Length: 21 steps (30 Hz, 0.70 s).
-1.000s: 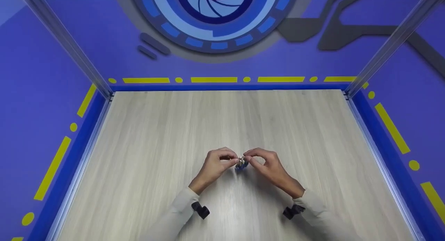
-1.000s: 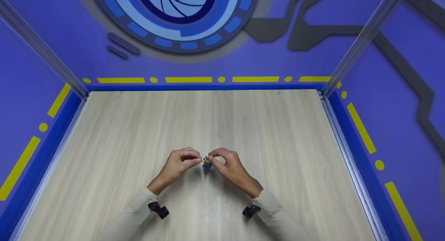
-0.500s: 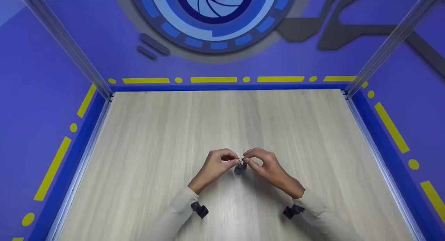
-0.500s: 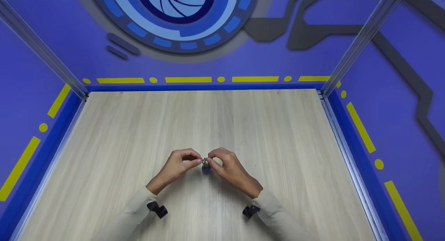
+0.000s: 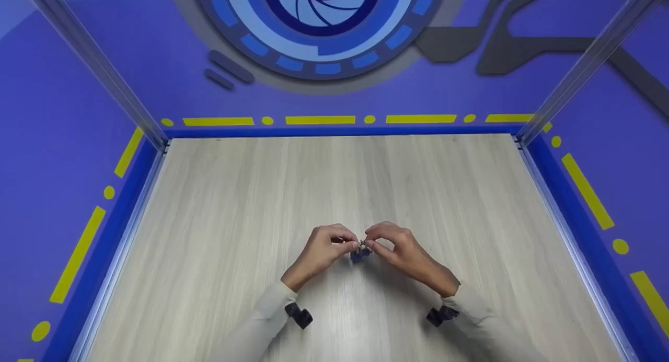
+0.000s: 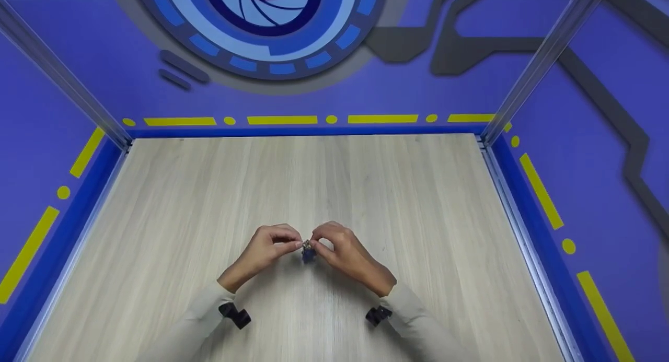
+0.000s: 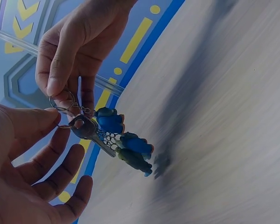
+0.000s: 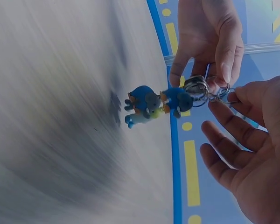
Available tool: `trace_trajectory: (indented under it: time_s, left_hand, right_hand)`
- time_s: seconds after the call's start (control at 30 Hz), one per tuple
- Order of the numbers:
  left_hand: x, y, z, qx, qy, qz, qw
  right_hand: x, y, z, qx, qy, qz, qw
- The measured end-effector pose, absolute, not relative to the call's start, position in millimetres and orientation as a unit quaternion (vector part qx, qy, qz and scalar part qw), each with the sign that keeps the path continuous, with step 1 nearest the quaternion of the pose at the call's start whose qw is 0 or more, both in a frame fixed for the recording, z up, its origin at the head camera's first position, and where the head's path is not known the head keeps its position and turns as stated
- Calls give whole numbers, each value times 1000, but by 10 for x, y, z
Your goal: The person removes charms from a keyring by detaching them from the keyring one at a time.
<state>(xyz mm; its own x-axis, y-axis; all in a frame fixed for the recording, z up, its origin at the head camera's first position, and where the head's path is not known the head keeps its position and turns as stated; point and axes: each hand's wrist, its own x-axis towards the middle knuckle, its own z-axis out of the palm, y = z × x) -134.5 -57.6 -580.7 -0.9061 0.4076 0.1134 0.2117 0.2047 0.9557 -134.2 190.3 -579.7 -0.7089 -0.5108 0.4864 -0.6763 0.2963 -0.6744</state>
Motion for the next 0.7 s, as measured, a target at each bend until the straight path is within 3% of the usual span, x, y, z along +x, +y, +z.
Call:
trace_trajectory:
  time_s: [0.2,0.7]
  left_hand:
    - [-1333,-626,-5842,209,725,651,84]
    - [-1304,-645,-5791,210,687,687,107]
  right_hand:
    - [-1332,1932,-5789,328,-799,500,57]
    - [-1301,1965,-5708,278,-731,615,-102]
